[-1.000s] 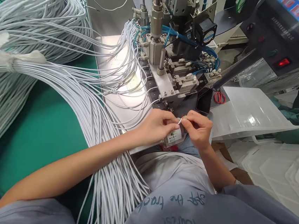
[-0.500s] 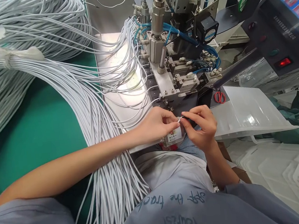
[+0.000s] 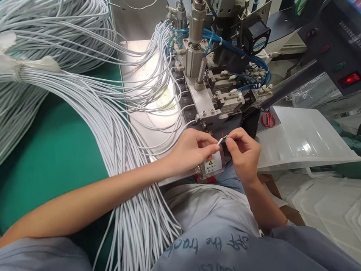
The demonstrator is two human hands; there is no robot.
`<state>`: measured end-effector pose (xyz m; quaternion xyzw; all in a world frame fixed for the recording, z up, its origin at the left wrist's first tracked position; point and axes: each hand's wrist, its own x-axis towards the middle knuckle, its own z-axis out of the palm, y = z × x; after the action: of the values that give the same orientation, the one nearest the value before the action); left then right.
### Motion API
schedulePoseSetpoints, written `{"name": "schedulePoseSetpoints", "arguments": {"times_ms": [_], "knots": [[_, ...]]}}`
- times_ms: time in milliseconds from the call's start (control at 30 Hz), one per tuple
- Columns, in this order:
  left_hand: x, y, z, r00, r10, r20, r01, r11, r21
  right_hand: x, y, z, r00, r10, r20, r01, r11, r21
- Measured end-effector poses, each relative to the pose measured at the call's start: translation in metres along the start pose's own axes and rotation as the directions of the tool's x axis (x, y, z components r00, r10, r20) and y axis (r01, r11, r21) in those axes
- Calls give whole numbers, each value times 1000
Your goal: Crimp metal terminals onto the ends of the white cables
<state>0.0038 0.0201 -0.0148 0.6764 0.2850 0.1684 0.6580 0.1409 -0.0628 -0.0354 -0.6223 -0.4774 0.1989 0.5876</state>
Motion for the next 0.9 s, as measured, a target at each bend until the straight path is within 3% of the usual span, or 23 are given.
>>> {"name": "schedulePoseSetpoints", "arguments": {"times_ms": [167,300,367,433,500,600,700,900], "knots": [[0,-1,0,999,39,25,-40,998,53,1,0,-1,998,-52,25,52,999,0],[0,-6,-2,990,129,50,-137,970,201,4,1,-4,995,-63,76,64,998,-11],[1,-9,-3,970,236,65,-243,897,368,6,6,-4,993,-16,115,20,999,-37],[3,-11,-5,942,318,103,-317,754,575,9,14,-2,987,44,157,-36,998,-52],[6,-13,-6,939,314,142,-309,586,749,13,26,0,978,86,191,-77,996,-51],[10,-15,-8,957,246,154,-245,397,884,19,42,5,967,113,229,-109,994,-29],[13,-17,-10,960,214,179,-243,322,915,22,51,9,959,150,240,-151,988,-11],[14,-17,-13,961,178,213,-259,306,916,24,54,11,949,230,214,-237,971,9]]}}
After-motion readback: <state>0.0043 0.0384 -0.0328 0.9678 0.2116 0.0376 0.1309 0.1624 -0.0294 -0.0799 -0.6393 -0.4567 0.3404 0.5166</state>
